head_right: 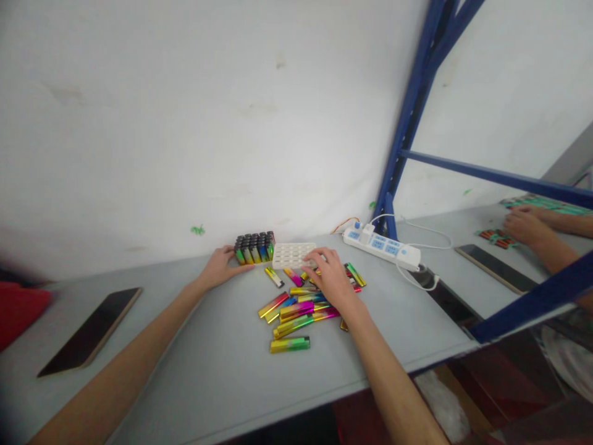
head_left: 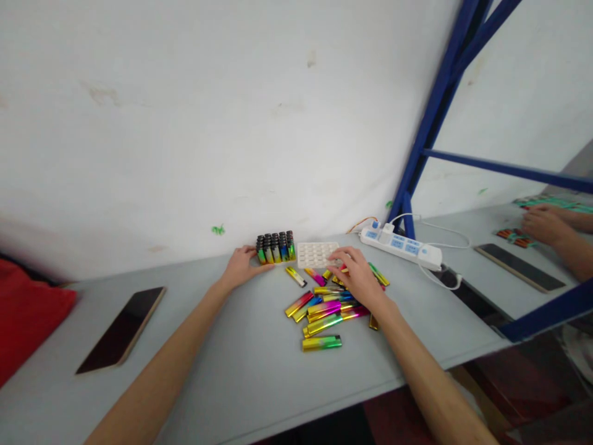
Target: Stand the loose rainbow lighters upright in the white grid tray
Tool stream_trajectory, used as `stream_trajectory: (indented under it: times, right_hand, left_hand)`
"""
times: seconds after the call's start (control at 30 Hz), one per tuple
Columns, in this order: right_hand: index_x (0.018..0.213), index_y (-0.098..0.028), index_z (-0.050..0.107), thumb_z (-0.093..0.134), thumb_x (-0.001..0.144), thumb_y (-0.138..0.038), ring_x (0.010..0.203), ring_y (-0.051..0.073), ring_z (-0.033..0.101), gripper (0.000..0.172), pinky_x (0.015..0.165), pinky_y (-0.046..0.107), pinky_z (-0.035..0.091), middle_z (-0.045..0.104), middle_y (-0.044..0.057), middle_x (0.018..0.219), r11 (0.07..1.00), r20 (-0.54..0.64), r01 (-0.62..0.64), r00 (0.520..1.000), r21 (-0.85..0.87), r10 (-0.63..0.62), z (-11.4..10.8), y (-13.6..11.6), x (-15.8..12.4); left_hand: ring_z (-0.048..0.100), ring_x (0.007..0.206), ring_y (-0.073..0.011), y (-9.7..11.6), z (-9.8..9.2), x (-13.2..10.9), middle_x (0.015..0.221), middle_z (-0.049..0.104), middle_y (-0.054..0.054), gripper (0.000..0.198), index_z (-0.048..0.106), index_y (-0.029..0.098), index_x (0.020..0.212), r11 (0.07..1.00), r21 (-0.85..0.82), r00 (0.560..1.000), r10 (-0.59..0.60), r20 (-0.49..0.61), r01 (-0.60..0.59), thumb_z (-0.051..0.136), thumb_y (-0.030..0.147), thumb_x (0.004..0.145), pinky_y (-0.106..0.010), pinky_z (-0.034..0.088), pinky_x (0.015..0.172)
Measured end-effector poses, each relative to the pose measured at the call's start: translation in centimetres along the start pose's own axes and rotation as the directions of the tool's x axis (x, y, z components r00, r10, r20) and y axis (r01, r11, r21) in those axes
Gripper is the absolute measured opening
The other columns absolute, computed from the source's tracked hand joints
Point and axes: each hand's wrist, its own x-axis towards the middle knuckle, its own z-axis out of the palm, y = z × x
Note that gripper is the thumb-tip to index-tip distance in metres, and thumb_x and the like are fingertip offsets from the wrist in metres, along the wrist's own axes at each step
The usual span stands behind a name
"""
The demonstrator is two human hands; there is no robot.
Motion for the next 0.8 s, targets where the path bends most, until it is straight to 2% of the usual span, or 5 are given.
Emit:
stream_trajectory:
  times: [0.17, 0.3, 0.5, 0.67, 0.8]
  right_hand:
    - [0.122, -0.026, 0.073, 0.069, 0.107, -0.03, 0.125, 0.031, 0.065, 0.016, 0.113, 0.052, 0.053, 0.069, 0.012, 0.128, 0.993, 0.044, 0.022, 0.999, 0.114, -0.027, 0.3, -1.0, -0.3]
    - [0.119, -0.026, 0.074, 0.07, 0.107, -0.029, 0.124, 0.029, 0.066, 0.014, 0.114, 0.05, 0.053, 0.071, 0.01, 0.125, 0.988, 0.098, 0.016, 0.995, 0.154, -0.032, 0.7, -2.3, 0.0]
    - [0.12, -0.022, 0.076, 0.077, 0.103, -0.031, 0.123, 0.03, 0.065, 0.019, 0.112, 0.049, 0.053, 0.072, 0.012, 0.127, 0.993, 0.32, 0.119, 0.94, 0.011, -0.116, 4.5, -7.1, 2.9]
    - [0.112, -0.019, 0.082, 0.078, 0.103, -0.033, 0.111, 0.026, 0.07, 0.017, 0.105, 0.042, 0.055, 0.076, 0.012, 0.116, 0.983, 0.542, 0.181, 0.824, 0.028, -0.168, 7.2, -8.6, 4.1]
    - [0.117, -0.02, 0.081, 0.064, 0.112, -0.036, 0.113, 0.024, 0.071, 0.024, 0.107, 0.039, 0.054, 0.078, 0.01, 0.117, 0.983, 0.447, 0.12, 0.878, 0.136, -0.169, 6.6, -7.5, 3.7]
  left_hand:
    - [0.06, 0.13, -0.0427, 0.8, 0.7, -2.3, 0.136, 0.069, -0.024, 0.076, 0.075, 0.013, 0.123, 1.0, -0.01, 0.998, 0.005, -0.063, -0.005, 0.056, 0.081, 0.094, -0.063, 0.048, 0.117]
    - [0.059, 0.132, -0.037, 1.0, 0.0, -5.6, 0.135, 0.069, -0.018, 0.067, 0.068, 0.017, 0.139, 0.998, -0.049, 0.995, 0.023, -0.095, -0.028, 0.049, 0.071, 0.103, -0.059, 0.047, 0.121]
    - [0.059, 0.133, -0.0309, 1.7, -2.1, -9.2, 0.137, 0.067, -0.014, 0.055, 0.064, 0.022, 0.147, 0.98, -0.173, 0.978, 0.064, -0.198, -0.099, 0.03, 0.05, 0.114, -0.051, 0.046, 0.123]
    - [0.067, 0.112, -0.0303, 2.3, -2.3, -9.7, 0.117, 0.069, -0.011, 0.052, 0.072, 0.022, 0.132, 0.979, -0.171, 0.994, 0.105, -0.036, -0.109, 0.045, 0.06, 0.108, -0.048, 0.055, 0.109]
    - [0.068, 0.106, -0.0309, 2.8, -2.1, -9.8, 0.113, 0.067, -0.01, 0.054, 0.075, 0.023, 0.127, 0.987, -0.135, 0.995, 0.096, 0.019, -0.093, 0.048, 0.065, 0.107, -0.05, 0.055, 0.107]
